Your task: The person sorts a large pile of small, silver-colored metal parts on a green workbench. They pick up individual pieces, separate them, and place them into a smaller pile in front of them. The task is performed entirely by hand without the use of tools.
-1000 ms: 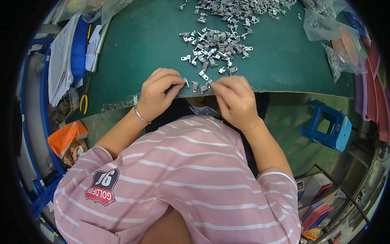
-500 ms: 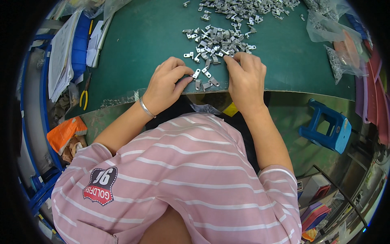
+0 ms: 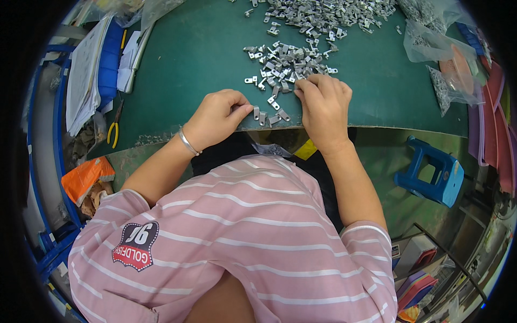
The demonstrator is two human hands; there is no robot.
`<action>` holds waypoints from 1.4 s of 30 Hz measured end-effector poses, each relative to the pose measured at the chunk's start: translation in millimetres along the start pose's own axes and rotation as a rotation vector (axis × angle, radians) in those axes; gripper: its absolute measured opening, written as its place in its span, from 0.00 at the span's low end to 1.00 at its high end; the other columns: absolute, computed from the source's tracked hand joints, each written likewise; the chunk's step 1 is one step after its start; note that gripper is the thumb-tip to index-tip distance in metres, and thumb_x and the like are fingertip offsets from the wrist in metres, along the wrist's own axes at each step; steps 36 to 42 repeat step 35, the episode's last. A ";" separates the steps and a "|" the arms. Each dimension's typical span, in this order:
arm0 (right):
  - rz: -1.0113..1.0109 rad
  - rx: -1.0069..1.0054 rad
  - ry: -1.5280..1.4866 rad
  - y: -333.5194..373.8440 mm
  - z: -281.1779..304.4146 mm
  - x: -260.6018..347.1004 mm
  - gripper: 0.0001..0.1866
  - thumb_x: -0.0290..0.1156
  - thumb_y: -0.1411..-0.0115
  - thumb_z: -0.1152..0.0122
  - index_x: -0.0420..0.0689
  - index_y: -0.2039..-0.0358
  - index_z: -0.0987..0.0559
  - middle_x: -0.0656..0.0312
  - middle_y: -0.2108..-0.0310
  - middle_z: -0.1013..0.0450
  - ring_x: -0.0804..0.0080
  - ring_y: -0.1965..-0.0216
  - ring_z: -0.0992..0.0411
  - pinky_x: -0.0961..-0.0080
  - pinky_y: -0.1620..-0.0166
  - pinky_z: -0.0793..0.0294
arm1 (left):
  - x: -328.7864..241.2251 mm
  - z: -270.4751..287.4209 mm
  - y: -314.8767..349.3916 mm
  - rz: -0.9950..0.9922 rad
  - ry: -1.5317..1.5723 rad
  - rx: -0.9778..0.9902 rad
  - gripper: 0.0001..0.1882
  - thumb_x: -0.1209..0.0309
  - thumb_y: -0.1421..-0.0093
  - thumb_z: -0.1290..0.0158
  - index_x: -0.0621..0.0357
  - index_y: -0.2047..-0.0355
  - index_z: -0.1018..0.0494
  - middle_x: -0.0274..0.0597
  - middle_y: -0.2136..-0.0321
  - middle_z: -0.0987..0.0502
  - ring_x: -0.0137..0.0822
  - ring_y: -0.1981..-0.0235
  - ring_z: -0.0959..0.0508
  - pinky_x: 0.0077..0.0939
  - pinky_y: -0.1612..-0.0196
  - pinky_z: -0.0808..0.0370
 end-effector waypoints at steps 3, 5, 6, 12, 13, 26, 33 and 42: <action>0.038 -0.071 -0.069 -1.2 11.4 5.2 0.10 0.23 0.49 0.32 0.44 0.65 0.21 0.62 0.64 0.25 0.62 0.62 0.28 0.66 0.57 0.35 | 1.3 1.7 -0.4 -0.026 -0.017 -0.043 0.09 0.70 0.39 0.43 0.64 0.64 0.23 0.45 0.74 0.23 0.37 0.75 0.24 0.29 0.69 0.27; -0.001 -0.045 -0.124 5.7 14.7 9.6 0.10 0.22 0.49 0.32 0.43 0.65 0.21 0.61 0.66 0.25 0.61 0.64 0.27 0.66 0.60 0.34 | 3.9 3.5 1.0 -0.028 0.018 -0.074 0.10 0.70 0.40 0.42 0.64 0.62 0.24 0.45 0.72 0.23 0.37 0.74 0.24 0.28 0.69 0.27; -0.024 -0.031 -0.148 9.5 16.4 11.3 0.10 0.22 0.49 0.33 0.43 0.65 0.21 0.60 0.66 0.25 0.60 0.65 0.27 0.67 0.62 0.33 | 6.5 3.6 1.6 -0.053 0.032 -0.091 0.11 0.70 0.41 0.41 0.64 0.61 0.24 0.45 0.70 0.24 0.37 0.74 0.24 0.28 0.69 0.27; -0.147 0.045 -0.239 26.2 15.3 6.1 0.10 0.18 0.47 0.37 0.39 0.63 0.22 0.54 0.64 0.24 0.56 0.65 0.25 0.66 0.59 0.26 | -11.7 -1.4 9.4 -0.160 -0.068 -0.045 0.22 0.71 0.51 0.33 0.61 0.56 0.26 0.43 0.63 0.27 0.36 0.74 0.25 0.28 0.68 0.26; -0.213 0.026 -0.267 27.0 17.3 3.6 0.10 0.18 0.46 0.37 0.38 0.63 0.22 0.53 0.64 0.24 0.56 0.65 0.25 0.66 0.59 0.25 | -12.9 -3.3 9.4 -0.175 -0.098 -0.047 0.24 0.71 0.52 0.32 0.60 0.55 0.26 0.42 0.63 0.28 0.36 0.74 0.25 0.28 0.68 0.26; -0.006 0.095 -0.394 46.1 18.2 20.5 0.14 0.19 0.50 0.36 0.40 0.61 0.21 0.55 0.59 0.25 0.55 0.60 0.27 0.62 0.57 0.28 | -27.0 -29.5 7.6 -0.433 0.045 -0.069 0.11 0.76 0.50 0.36 0.60 0.66 0.24 0.43 0.66 0.26 0.42 0.70 0.22 0.31 0.68 0.24; -0.106 0.027 -0.168 27.7 11.5 -6.8 0.13 0.19 0.48 0.36 0.42 0.61 0.20 0.56 0.60 0.25 0.56 0.59 0.27 0.63 0.56 0.30 | -23.0 -29.4 -9.5 -0.397 -0.081 -0.201 0.11 0.77 0.48 0.37 0.61 0.64 0.25 0.46 0.64 0.26 0.45 0.67 0.22 0.33 0.65 0.24; -0.055 0.149 -0.303 30.6 7.7 1.4 0.13 0.21 0.49 0.34 0.44 0.61 0.20 0.55 0.60 0.25 0.55 0.58 0.28 0.63 0.54 0.30 | -18.3 -29.5 -7.3 -0.419 -0.084 -0.172 0.11 0.77 0.48 0.37 0.61 0.64 0.25 0.46 0.63 0.26 0.45 0.66 0.22 0.33 0.64 0.24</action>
Point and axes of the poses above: each hand's wrist, its own y-axis away from the middle knuckle, its own z-axis out of the back of the hand, x = y × z, the point moved 4 cm from there along -y, towards the middle knuckle
